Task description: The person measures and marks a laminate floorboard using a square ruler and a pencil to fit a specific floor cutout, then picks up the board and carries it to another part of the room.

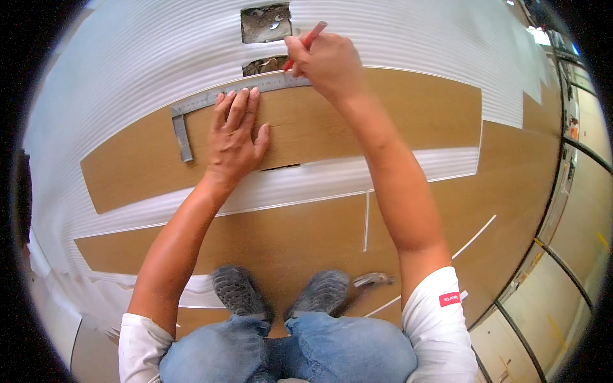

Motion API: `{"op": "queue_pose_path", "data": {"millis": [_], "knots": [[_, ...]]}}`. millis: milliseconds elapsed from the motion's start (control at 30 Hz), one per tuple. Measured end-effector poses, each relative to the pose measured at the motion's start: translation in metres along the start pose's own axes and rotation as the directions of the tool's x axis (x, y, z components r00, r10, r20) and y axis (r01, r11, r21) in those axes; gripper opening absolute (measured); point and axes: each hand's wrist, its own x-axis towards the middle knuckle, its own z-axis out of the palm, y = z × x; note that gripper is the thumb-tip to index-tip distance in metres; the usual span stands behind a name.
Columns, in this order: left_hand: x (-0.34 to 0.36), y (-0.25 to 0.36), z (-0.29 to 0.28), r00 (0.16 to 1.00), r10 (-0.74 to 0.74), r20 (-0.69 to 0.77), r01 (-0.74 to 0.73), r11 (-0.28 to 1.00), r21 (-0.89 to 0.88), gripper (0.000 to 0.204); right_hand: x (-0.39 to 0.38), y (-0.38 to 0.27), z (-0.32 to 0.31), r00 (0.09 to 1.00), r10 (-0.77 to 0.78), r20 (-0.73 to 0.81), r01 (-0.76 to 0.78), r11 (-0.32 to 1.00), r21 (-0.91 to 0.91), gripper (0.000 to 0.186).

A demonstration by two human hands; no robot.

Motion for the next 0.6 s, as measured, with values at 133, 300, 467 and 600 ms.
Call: {"op": "queue_pose_path", "data": {"millis": [133,300,467,600], "knots": [[0.002,0.004,0.0,1.0,0.005,0.006,-0.006,1.0,0.013,0.065,-0.003,0.002,-0.016,0.999,-0.037,0.014,0.038,0.99,-0.133,0.048],[0.0,0.005,-0.004,1.0,0.027,-0.009,-0.027,0.999,0.04,0.06,-0.024,-0.002,-0.012,0.996,-0.06,-0.072,0.06,0.998,-0.011,0.038],[-0.007,0.002,-0.005,0.994,0.1,-0.053,-0.095,0.992,0.077,0.045,-0.076,0.03,0.007,0.971,-0.078,-0.225,0.089,0.995,0.04,0.02],[-0.013,-0.002,0.0,0.966,0.216,-0.142,-0.205,0.975,0.09,0.031,-0.108,0.046,0.038,0.817,-0.562,-0.126,0.481,0.786,-0.388,0.025]]}}
